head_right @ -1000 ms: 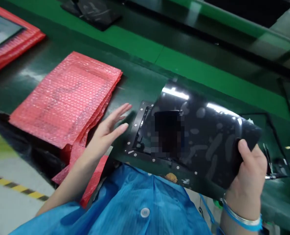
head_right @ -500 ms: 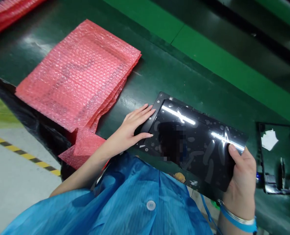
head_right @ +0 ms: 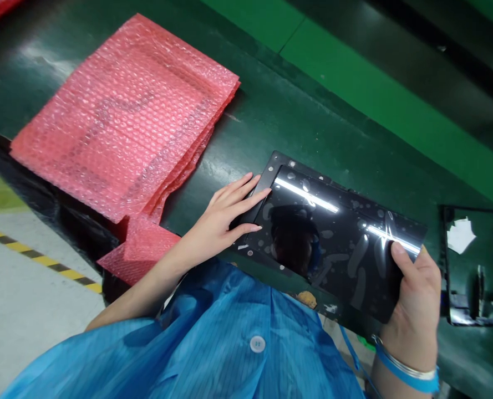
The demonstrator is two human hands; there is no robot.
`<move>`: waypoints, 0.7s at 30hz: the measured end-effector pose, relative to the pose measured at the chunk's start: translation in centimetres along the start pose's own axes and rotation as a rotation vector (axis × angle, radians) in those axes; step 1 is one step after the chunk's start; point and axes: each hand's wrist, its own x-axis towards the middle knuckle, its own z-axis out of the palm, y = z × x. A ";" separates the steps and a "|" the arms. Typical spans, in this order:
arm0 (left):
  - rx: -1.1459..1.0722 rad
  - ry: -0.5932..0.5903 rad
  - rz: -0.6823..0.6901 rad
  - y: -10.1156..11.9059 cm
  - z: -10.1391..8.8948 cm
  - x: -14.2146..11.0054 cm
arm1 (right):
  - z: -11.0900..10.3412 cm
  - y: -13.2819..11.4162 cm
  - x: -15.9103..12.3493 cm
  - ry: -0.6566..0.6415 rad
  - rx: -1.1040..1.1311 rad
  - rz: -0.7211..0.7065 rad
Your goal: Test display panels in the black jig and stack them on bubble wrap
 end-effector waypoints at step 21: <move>0.164 0.132 0.057 0.6 1.5 -0.3 | -0.5 0.0 0.6 -0.064 -0.197 0.037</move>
